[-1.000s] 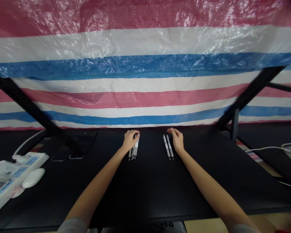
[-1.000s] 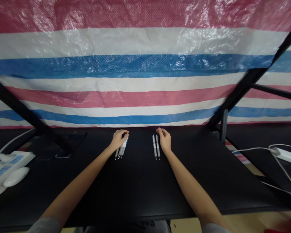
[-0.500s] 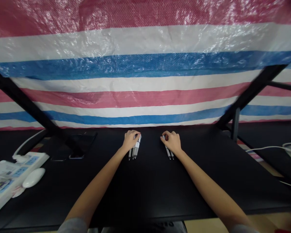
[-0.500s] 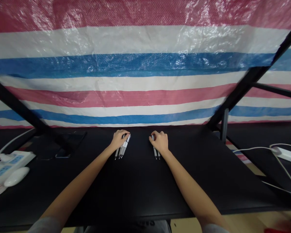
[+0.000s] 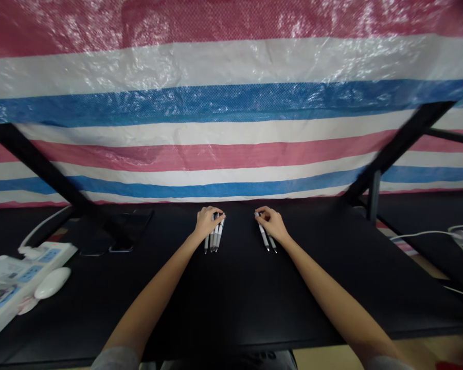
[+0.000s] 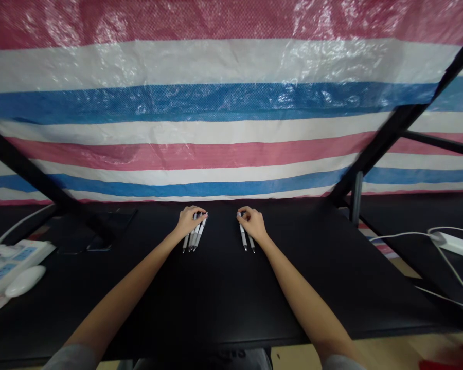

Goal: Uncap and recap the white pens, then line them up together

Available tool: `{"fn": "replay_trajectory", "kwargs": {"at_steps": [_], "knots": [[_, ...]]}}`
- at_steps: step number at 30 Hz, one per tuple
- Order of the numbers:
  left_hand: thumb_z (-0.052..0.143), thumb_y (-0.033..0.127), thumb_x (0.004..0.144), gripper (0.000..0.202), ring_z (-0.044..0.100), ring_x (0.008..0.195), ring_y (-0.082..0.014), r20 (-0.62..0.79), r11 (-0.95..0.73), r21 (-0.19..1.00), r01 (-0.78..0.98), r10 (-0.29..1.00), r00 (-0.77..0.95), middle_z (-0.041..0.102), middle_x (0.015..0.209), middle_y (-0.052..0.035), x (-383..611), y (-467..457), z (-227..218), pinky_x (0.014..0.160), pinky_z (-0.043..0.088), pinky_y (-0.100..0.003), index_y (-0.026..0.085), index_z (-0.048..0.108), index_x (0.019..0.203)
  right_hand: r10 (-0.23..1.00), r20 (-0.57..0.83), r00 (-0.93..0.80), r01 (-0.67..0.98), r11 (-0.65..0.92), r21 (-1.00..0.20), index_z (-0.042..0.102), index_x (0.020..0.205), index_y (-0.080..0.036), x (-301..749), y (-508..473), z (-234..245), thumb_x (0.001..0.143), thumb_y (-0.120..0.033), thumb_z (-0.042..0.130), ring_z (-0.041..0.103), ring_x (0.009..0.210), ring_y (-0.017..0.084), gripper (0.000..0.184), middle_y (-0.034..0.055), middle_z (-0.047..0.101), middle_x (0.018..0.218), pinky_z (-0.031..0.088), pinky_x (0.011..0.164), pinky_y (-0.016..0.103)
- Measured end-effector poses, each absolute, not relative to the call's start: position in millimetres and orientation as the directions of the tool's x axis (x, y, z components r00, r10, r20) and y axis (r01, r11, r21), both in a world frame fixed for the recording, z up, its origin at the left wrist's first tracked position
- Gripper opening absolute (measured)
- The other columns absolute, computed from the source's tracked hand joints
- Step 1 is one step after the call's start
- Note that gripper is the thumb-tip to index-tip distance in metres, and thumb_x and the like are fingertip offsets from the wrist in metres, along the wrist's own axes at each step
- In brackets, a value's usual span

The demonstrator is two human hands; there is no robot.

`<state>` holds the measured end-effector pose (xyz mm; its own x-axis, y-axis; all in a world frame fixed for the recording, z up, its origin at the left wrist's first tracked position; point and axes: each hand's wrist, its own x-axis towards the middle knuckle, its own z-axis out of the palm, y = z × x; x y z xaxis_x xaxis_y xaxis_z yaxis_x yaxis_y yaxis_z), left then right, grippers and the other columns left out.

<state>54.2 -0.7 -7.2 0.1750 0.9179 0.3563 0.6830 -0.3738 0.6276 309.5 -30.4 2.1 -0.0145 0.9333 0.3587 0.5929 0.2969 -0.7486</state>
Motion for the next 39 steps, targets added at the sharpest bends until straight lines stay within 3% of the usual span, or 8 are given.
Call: {"fn": "replay_trajectory", "kwargs": {"at_steps": [4,8,12,19,23,26,34,39], "knots": [[0.067,0.037,0.072,0.015,0.054,0.090,-0.0248,0.357,-0.367,0.619,0.695,0.919,0.167,0.067,0.090,-0.0042,54.8,-1.3,-6.9,0.083,0.037,-0.035,0.026,0.070,0.083,0.964,0.232,0.128,0.197,0.204,-0.959,0.062,0.087,-0.019,315.5,-25.3,1.3,0.069,-0.039,0.062,0.049,0.049,0.013,0.027,-0.0041,0.052,0.050,0.039,0.052,0.025],[0.067,0.036,0.072,0.015,0.053,0.091,-0.0257,0.349,-0.367,0.625,0.689,0.921,0.173,0.067,0.091,-0.0045,54.0,-0.8,-6.7,0.085,0.036,-0.037,0.027,0.070,0.083,0.962,0.191,0.198,-0.014,0.197,-0.980,0.062,0.087,-0.020,317.9,-24.9,7.7,0.067,-0.033,0.059,0.053,0.053,0.013,0.024,-0.0027,0.056,0.056,0.041,0.052,0.025],[0.067,0.036,0.071,0.015,0.053,0.091,-0.0257,0.339,-0.360,0.632,0.686,0.925,0.173,0.065,0.090,-0.0044,50.8,0.3,-6.9,0.085,0.035,-0.038,0.027,0.070,0.083,0.972,0.191,0.138,-0.088,0.204,-0.975,0.060,0.093,-0.021,317.2,-28.2,12.8,0.065,-0.029,0.060,0.051,0.044,0.009,0.029,-0.0026,0.059,0.069,0.040,0.046,0.024],[0.063,0.040,0.075,0.021,0.050,0.093,-0.0265,0.341,-0.388,0.606,0.694,0.915,0.214,0.064,0.095,-0.0049,49.4,-3.2,-6.2,0.086,0.032,-0.039,0.028,0.069,0.092,0.958,0.283,0.040,0.230,0.266,-0.936,0.058,0.116,-0.023,315.0,-33.6,11.5,0.074,-0.041,0.059,0.053,0.044,0.008,0.046,0.0067,0.063,0.104,0.040,0.042,0.024],[0.059,0.043,0.079,0.025,0.048,0.095,-0.0260,0.341,-0.447,0.529,0.721,0.891,0.302,0.061,0.098,-0.0053,51.9,-6.0,-4.8,0.084,0.033,-0.039,0.030,0.068,0.098,0.896,0.443,-0.040,0.621,0.370,-0.691,0.060,0.115,-0.024,314.3,-40.4,10.3,0.082,-0.040,0.053,0.052,0.047,0.010,0.037,0.0042,0.066,0.091,0.042,0.049,0.024],[0.056,0.042,0.081,0.025,0.048,0.096,-0.0255,0.333,-0.458,0.495,0.739,0.885,0.326,0.060,0.099,-0.0053,52.9,-7.6,-3.1,0.084,0.033,-0.039,0.028,0.067,0.099,0.854,0.510,-0.100,0.790,0.380,-0.482,0.061,0.111,-0.024,311.2,-46.3,10.9,0.085,-0.038,0.050,0.058,0.058,0.014,0.032,0.0027,0.066,0.078,0.043,0.057,0.024],[0.052,0.039,0.085,0.021,0.051,0.096,-0.0224,0.319,-0.464,0.467,0.752,0.882,0.346,0.061,0.099,-0.0032,52.0,-8.5,0.0,0.086,0.035,-0.038,0.024,0.064,0.093,0.693,0.648,-0.316,0.785,0.575,-0.232,0.049,0.128,-0.017,308.7,-45.4,11.7,0.094,-0.028,0.035,0.061,0.083,0.020,0.039,0.0085,0.065,0.090,0.049,0.075,0.031],[0.056,0.039,0.082,0.019,0.053,0.092,-0.0216,0.339,-0.487,0.479,0.730,0.870,0.358,0.063,0.096,-0.0025,51.7,-8.2,0.1,0.084,0.037,-0.037,0.024,0.065,0.089,0.682,0.643,-0.348,0.802,0.572,-0.174,0.055,0.123,-0.020,309.8,-42.5,6.5,0.095,-0.028,0.034,0.061,0.081,0.019,0.035,0.0073,0.066,0.090,0.048,0.074,0.031]]}}
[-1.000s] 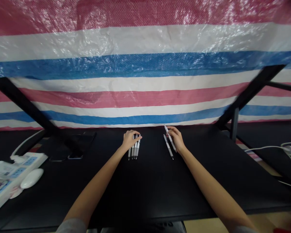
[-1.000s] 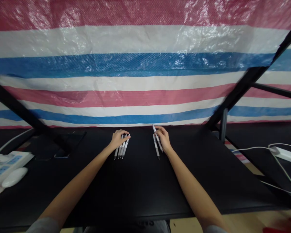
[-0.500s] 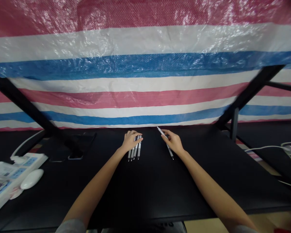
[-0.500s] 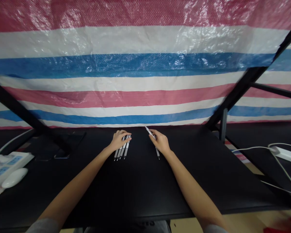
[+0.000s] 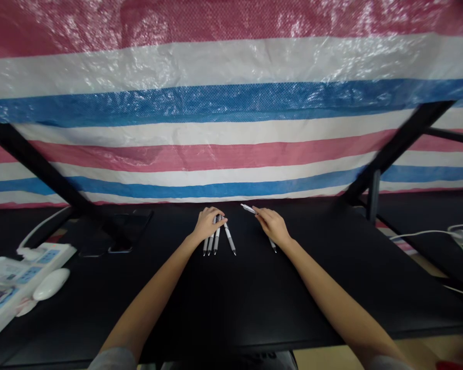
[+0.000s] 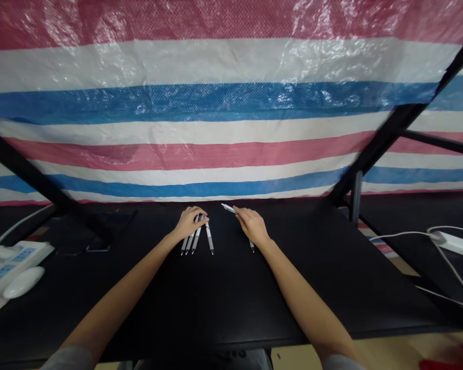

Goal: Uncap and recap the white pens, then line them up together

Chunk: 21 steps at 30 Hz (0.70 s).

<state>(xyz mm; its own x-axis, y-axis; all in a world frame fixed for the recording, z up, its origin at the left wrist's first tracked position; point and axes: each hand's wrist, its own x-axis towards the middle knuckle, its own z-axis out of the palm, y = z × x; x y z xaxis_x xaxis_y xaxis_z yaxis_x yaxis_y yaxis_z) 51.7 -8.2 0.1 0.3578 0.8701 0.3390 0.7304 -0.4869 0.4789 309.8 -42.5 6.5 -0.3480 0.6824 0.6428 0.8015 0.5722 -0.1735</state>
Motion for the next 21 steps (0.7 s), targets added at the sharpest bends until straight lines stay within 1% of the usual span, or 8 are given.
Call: {"fn": "replay_trajectory", "kwargs": {"at_steps": [4,6,7,9,12,15,18,21], "knots": [[0.064,0.044,0.074,0.024,0.054,0.091,-0.0227,0.356,-0.490,0.476,0.730,0.867,0.350,0.064,0.095,-0.0026,51.7,-7.7,-0.7,0.083,0.037,-0.037,0.023,0.066,0.087,0.743,0.599,-0.298,0.858,0.484,-0.173,0.055,0.124,-0.022,307.2,-45.0,6.4,0.095,-0.031,0.035,0.060,0.068,0.016,0.036,0.0051,0.063,0.081,0.045,0.062,0.025],[0.066,0.042,0.073,0.024,0.054,0.091,-0.0226,0.364,-0.498,0.475,0.725,0.862,0.353,0.065,0.095,-0.0026,51.5,-7.1,-1.3,0.083,0.038,-0.037,0.023,0.067,0.088,0.759,0.594,-0.267,0.869,0.456,-0.191,0.053,0.125,-0.023,305.5,-45.7,7.3,0.095,-0.032,0.034,0.059,0.068,0.015,0.037,0.0049,0.062,0.081,0.045,0.060,0.024],[0.066,0.040,0.073,0.023,0.054,0.091,-0.0224,0.366,-0.502,0.475,0.723,0.860,0.356,0.065,0.095,-0.0026,51.4,-6.9,-1.5,0.083,0.038,-0.037,0.023,0.067,0.089,0.759,0.599,-0.257,0.869,0.453,-0.201,0.052,0.126,-0.023,304.9,-45.6,7.5,0.095,-0.032,0.034,0.059,0.070,0.016,0.037,0.0053,0.061,0.083,0.045,0.061,0.024],[0.064,0.036,0.075,0.020,0.055,0.090,-0.0221,0.365,-0.505,0.473,0.722,0.858,0.362,0.066,0.097,-0.0025,51.3,-6.8,-1.6,0.083,0.038,-0.037,0.024,0.068,0.091,0.743,0.618,-0.258,0.855,0.473,-0.212,0.049,0.129,-0.022,304.6,-44.3,7.3,0.095,-0.031,0.032,0.059,0.078,0.018,0.039,0.0072,0.060,0.087,0.048,0.068,0.027],[0.060,0.028,0.076,0.019,0.055,0.091,-0.0222,0.351,-0.505,0.469,0.725,0.860,0.371,0.066,0.099,-0.0020,51.3,-7.2,-0.9,0.083,0.039,-0.038,0.024,0.067,0.094,0.712,0.635,-0.300,0.818,0.534,-0.212,0.046,0.132,-0.018,305.7,-41.4,5.8,0.095,-0.029,0.030,0.056,0.086,0.022,0.041,0.0098,0.058,0.092,0.048,0.078,0.033],[0.058,0.020,0.075,0.022,0.054,0.093,-0.0226,0.333,-0.497,0.470,0.730,0.865,0.375,0.065,0.101,-0.0019,51.4,-7.8,0.5,0.084,0.039,-0.039,0.025,0.067,0.095,0.715,0.628,-0.307,0.800,0.551,-0.236,0.047,0.131,-0.020,307.0,-40.4,5.1,0.095,-0.028,0.031,0.055,0.085,0.022,0.040,0.0094,0.057,0.092,0.048,0.078,0.035],[0.054,0.015,0.076,0.027,0.054,0.095,-0.0227,0.314,-0.496,0.472,0.729,0.867,0.387,0.065,0.103,-0.0021,51.4,-8.8,2.5,0.086,0.038,-0.039,0.024,0.066,0.098,0.737,0.615,-0.279,0.811,0.525,-0.261,0.050,0.128,-0.023,307.4,-41.6,5.6,0.095,-0.029,0.032,0.055,0.084,0.022,0.038,0.0082,0.058,0.090,0.048,0.077,0.035],[0.048,0.015,0.080,0.029,0.053,0.098,-0.0222,0.311,-0.507,0.473,0.720,0.861,0.402,0.064,0.106,-0.0025,51.6,-10.8,4.7,0.087,0.037,-0.039,0.024,0.064,0.103,0.763,0.590,-0.264,0.819,0.500,-0.280,0.052,0.125,-0.023,307.1,-43.1,6.2,0.095,-0.030,0.031,0.055,0.083,0.021,0.037,0.0073,0.059,0.088,0.048,0.075,0.033]]}}
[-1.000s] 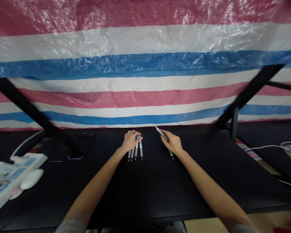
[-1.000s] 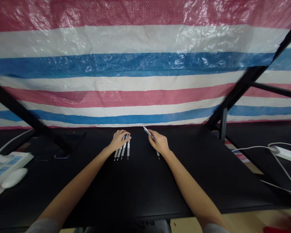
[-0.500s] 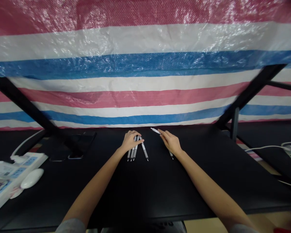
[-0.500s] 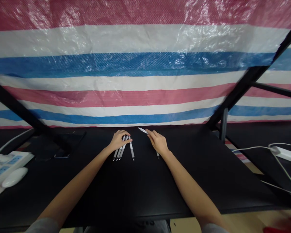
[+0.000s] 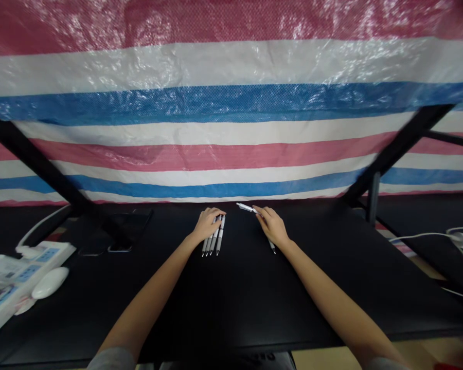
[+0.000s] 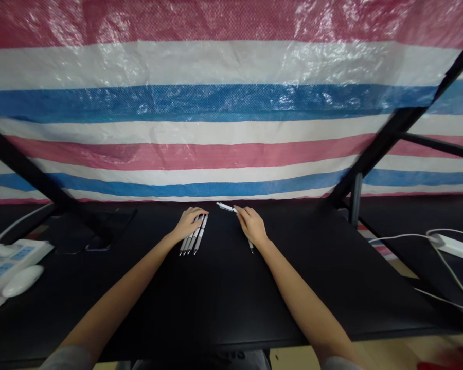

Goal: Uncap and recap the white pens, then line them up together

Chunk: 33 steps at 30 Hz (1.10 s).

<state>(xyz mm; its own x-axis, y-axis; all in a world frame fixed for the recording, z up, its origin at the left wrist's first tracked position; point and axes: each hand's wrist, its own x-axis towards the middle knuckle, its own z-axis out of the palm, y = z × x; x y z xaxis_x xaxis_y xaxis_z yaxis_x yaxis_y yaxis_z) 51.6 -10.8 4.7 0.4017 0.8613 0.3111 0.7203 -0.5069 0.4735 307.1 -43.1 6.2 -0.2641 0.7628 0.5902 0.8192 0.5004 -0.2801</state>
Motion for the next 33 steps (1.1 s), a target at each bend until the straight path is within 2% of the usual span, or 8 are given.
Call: {"fn": "replay_trajectory", "kwargs": {"at_steps": [5,15,20,24,27,30,33], "knots": [[0.056,0.032,0.081,0.028,0.051,0.101,-0.0235,0.307,-0.534,0.453,0.714,0.845,0.438,0.061,0.111,-0.0032,53.2,-14.2,5.9,0.087,0.037,-0.040,0.025,0.062,0.107,0.779,0.564,-0.273,0.810,0.503,-0.301,0.055,0.122,-0.023,306.3,-43.2,5.9,0.095,-0.032,0.032,0.056,0.084,0.020,0.036,0.0064,0.060,0.086,0.048,0.075,0.032],[0.061,0.028,0.076,0.016,0.052,0.095,-0.0230,0.314,-0.504,0.420,0.754,0.861,0.400,0.062,0.100,-0.0031,55.0,-12.1,6.0,0.084,0.038,-0.040,0.022,0.063,0.091,0.767,0.582,-0.271,0.808,0.510,-0.296,0.055,0.123,-0.023,306.8,-40.6,5.3,0.094,-0.033,0.034,0.053,0.082,0.021,0.038,0.0068,0.057,0.085,0.047,0.076,0.034],[0.061,0.036,0.078,0.018,0.053,0.094,-0.0240,0.390,-0.542,0.415,0.731,0.832,0.396,0.062,0.097,-0.0042,55.7,-11.1,9.3,0.085,0.039,-0.041,0.022,0.063,0.090,0.729,0.618,-0.294,0.752,0.575,-0.321,0.052,0.126,-0.022,309.8,-36.7,2.1,0.094,-0.025,0.033,0.049,0.085,0.022,0.038,0.0092,0.055,0.093,0.046,0.080,0.039],[0.066,0.034,0.075,0.033,0.053,0.098,-0.0227,0.454,-0.635,0.465,0.617,0.770,0.449,0.061,0.104,-0.0045,57.3,-11.7,15.8,0.088,0.040,-0.039,0.024,0.059,0.106,0.728,0.601,-0.329,0.733,0.598,-0.323,0.054,0.125,-0.025,310.7,-38.7,4.4,0.093,-0.024,0.035,0.048,0.087,0.022,0.037,0.0090,0.055,0.094,0.045,0.080,0.039],[0.068,0.030,0.074,0.039,0.058,0.083,-0.0166,0.448,-0.670,0.556,0.492,0.740,0.501,0.063,0.095,-0.0029,60.8,-14.1,17.5,0.081,0.044,-0.032,0.022,0.057,0.111,0.729,0.572,-0.377,0.723,0.617,-0.310,0.058,0.121,-0.026,310.2,-40.9,7.6,0.093,-0.025,0.037,0.049,0.085,0.021,0.035,0.0081,0.056,0.094,0.044,0.078,0.038],[0.065,0.026,0.077,0.023,0.057,0.072,-0.0135,0.425,-0.660,0.597,0.456,0.743,0.517,0.063,0.082,-0.0010,64.0,-16.6,15.0,0.071,0.045,-0.027,0.020,0.063,0.098,0.728,0.548,-0.412,0.705,0.636,-0.315,0.060,0.118,-0.027,309.7,-41.4,8.7,0.094,-0.026,0.037,0.049,0.083,0.020,0.033,0.0075,0.058,0.094,0.043,0.076,0.036],[0.061,0.026,0.080,0.011,0.057,0.068,-0.0127,0.434,-0.642,0.614,0.459,0.761,0.483,0.063,0.076,-0.0007,63.6,-16.6,10.6,0.067,0.044,-0.025,0.019,0.066,0.088,0.731,0.541,-0.417,0.691,0.641,-0.334,0.060,0.116,-0.024,309.4,-40.3,7.1,0.094,-0.029,0.038,0.050,0.082,0.020,0.032,0.0070,0.060,0.092,0.043,0.077,0.035]]}}
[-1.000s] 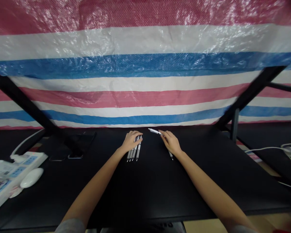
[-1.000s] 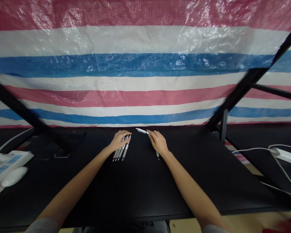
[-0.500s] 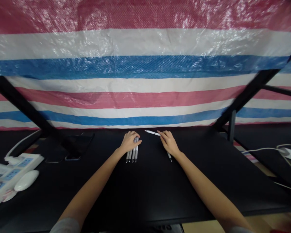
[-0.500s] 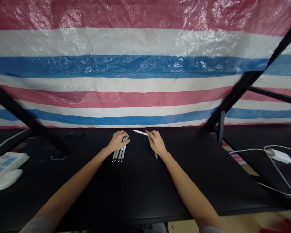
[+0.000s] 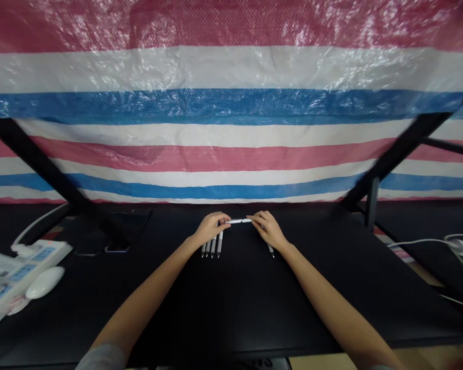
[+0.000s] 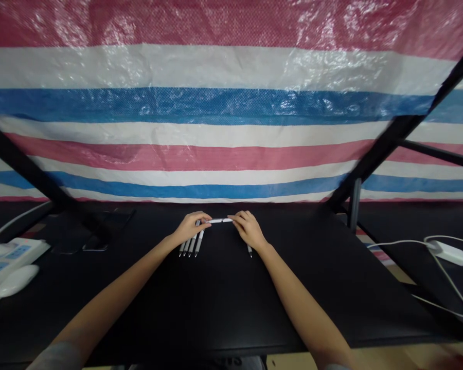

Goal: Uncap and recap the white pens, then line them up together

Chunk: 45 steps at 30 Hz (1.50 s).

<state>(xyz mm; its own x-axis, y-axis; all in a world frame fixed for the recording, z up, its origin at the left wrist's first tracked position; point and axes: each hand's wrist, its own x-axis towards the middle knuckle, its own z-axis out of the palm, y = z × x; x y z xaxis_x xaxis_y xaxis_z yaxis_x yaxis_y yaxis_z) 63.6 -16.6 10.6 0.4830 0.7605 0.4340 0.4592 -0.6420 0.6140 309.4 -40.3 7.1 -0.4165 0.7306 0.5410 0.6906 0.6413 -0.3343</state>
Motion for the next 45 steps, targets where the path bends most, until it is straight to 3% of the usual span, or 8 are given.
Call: {"fn": "replay_trajectory", "kwargs": {"at_steps": [7,14,25,32,45], "knots": [[0.056,0.030,0.084,0.015,0.057,0.073,-0.0153,0.492,-0.561,0.654,0.507,0.825,0.278,0.063,0.075,-0.0019,56.5,-13.4,7.7,0.071,0.044,-0.028,0.019,0.066,0.084,0.754,0.543,-0.369,0.735,0.595,-0.326,0.065,0.109,-0.021,309.8,-37.9,3.8,0.092,-0.036,0.042,0.053,0.083,0.021,0.031,0.0071,0.065,0.087,0.044,0.076,0.036],[0.051,0.028,0.086,0.015,0.053,0.090,-0.0188,0.468,-0.558,0.569,0.604,0.824,0.320,0.062,0.090,-0.0033,54.6,-10.7,4.0,0.085,0.039,-0.034,0.021,0.063,0.080,0.728,0.565,-0.387,0.726,0.619,-0.300,0.067,0.103,-0.023,309.3,-39.6,5.2,0.092,-0.033,0.043,0.053,0.083,0.020,0.028,0.0054,0.067,0.089,0.044,0.078,0.035],[0.039,0.029,0.091,0.041,0.053,0.087,-0.0188,0.434,-0.529,0.554,0.643,0.843,0.319,0.061,0.086,-0.0041,56.4,-12.6,5.0,0.083,0.039,-0.036,0.018,0.061,0.059,0.718,0.587,-0.375,0.710,0.629,-0.316,0.067,0.101,-0.023,307.9,-41.7,7.2,0.092,-0.033,0.044,0.053,0.082,0.020,0.027,0.0050,0.068,0.090,0.045,0.079,0.036],[0.049,0.027,0.087,0.013,0.053,0.089,-0.0178,0.511,-0.557,0.627,0.545,0.822,0.251,0.059,0.091,-0.0042,55.0,-11.5,6.2,0.084,0.042,-0.033,0.020,0.060,0.089,0.752,0.599,-0.275,0.739,0.564,-0.368,0.067,0.100,-0.023,309.1,-40.1,5.0,0.092,-0.035,0.042,0.055,0.083,0.021,0.029,0.0055,0.068,0.088,0.045,0.078,0.036],[0.041,0.026,0.090,0.018,0.052,0.090,-0.0178,0.520,-0.596,0.586,0.549,0.796,0.309,0.055,0.089,-0.0051,55.3,-10.4,3.2,0.085,0.041,-0.032,0.019,0.055,0.081,0.746,0.596,-0.298,0.707,0.592,-0.387,0.067,0.099,-0.023,309.0,-39.5,5.0,0.091,-0.034,0.045,0.054,0.082,0.020,0.025,0.0046,0.068,0.087,0.045,0.079,0.035]]}}
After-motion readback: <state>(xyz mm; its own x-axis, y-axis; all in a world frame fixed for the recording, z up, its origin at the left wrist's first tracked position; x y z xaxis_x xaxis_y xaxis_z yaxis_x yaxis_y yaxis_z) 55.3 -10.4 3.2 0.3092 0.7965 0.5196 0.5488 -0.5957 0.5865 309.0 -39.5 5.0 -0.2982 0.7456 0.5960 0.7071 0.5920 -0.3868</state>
